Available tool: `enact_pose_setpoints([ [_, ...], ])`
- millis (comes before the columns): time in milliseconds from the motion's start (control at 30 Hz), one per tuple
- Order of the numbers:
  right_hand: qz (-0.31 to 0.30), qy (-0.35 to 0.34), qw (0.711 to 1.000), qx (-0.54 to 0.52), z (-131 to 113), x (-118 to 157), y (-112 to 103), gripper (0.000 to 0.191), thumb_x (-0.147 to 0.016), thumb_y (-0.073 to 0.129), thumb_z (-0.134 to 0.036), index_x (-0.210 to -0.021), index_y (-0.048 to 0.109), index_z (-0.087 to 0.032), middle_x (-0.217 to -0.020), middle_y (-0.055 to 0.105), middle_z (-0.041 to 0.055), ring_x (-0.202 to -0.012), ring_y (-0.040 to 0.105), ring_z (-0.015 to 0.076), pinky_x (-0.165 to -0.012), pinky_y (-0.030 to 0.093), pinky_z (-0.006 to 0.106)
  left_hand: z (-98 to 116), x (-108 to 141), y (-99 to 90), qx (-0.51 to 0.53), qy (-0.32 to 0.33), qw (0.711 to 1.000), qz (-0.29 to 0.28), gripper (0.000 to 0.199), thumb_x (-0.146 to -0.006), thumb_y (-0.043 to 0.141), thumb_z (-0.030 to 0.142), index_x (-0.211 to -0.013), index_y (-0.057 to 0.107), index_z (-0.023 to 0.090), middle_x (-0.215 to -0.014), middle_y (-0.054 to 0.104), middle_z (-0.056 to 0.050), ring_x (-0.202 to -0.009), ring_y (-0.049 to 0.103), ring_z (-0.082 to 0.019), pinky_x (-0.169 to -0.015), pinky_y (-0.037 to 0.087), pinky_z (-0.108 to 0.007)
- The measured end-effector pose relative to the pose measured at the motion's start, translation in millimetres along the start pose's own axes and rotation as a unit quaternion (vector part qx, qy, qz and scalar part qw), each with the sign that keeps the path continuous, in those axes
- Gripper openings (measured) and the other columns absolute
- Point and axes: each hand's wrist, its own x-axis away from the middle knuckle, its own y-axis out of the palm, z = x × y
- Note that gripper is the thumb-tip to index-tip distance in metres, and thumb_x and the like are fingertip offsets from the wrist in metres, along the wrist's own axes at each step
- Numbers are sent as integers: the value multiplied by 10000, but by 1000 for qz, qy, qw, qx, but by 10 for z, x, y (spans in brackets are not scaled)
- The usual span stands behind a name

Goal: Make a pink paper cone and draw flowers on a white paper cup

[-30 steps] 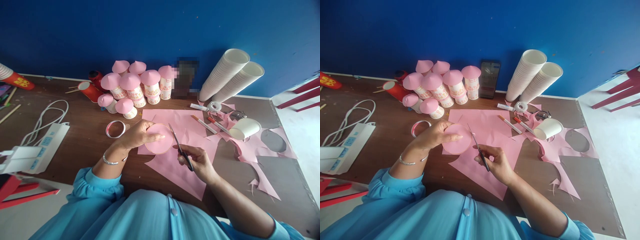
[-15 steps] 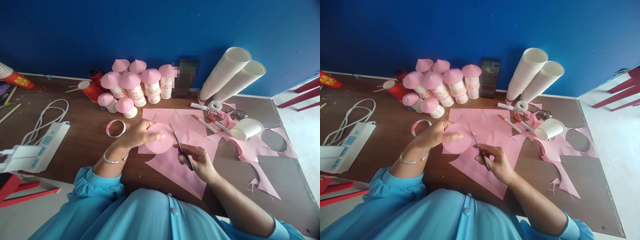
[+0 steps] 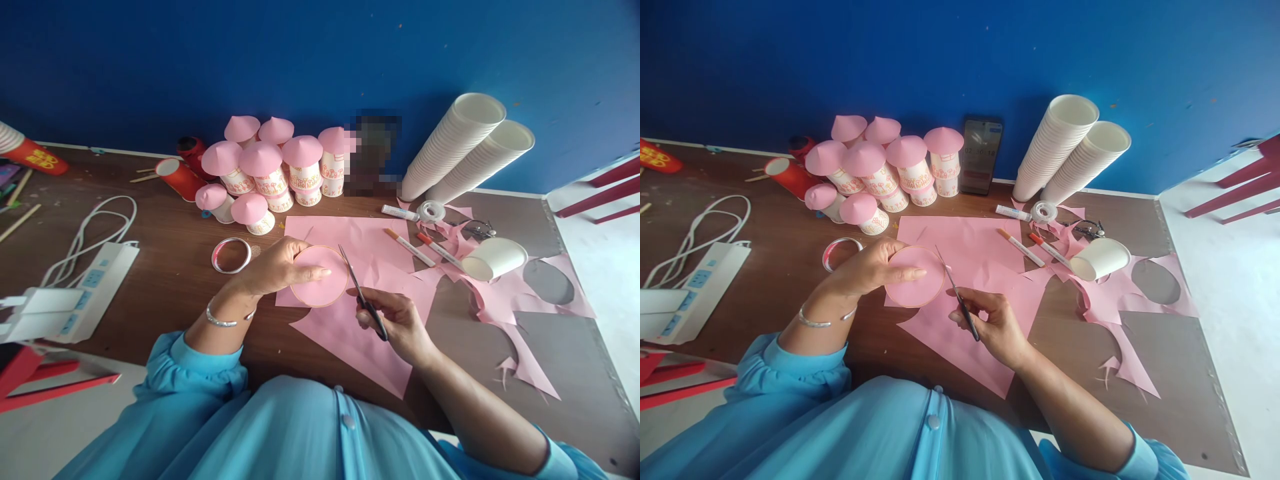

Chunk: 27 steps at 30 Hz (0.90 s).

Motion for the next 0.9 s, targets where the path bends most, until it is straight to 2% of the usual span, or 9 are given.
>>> enact_pose_setpoints([
  [200, -2, -6, 1000, -1, -4, 3, 3, 509, -828, 750, -589, -1113, 788, -169, -638, 620, 3, -572, 543, 130, -546, 454, 273, -14, -9, -10, -8, -1, 1000, 5, 264, -806, 771, 405, -777, 725, 147, -779, 714, 11, -701, 574, -115, -634, 441, -204],
  [900, -18, 7, 1000, -18, -27, -1, -7, 486, -818, 766, -569, -1092, 798, -168, -586, 584, -15, -529, 511, 114, -540, 456, 269, 48, -2, -24, 5, -14, 1000, -12, 310, -778, 767, 436, -746, 676, 141, -680, 605, 19, -650, 507, -109, -584, 411, -214],
])
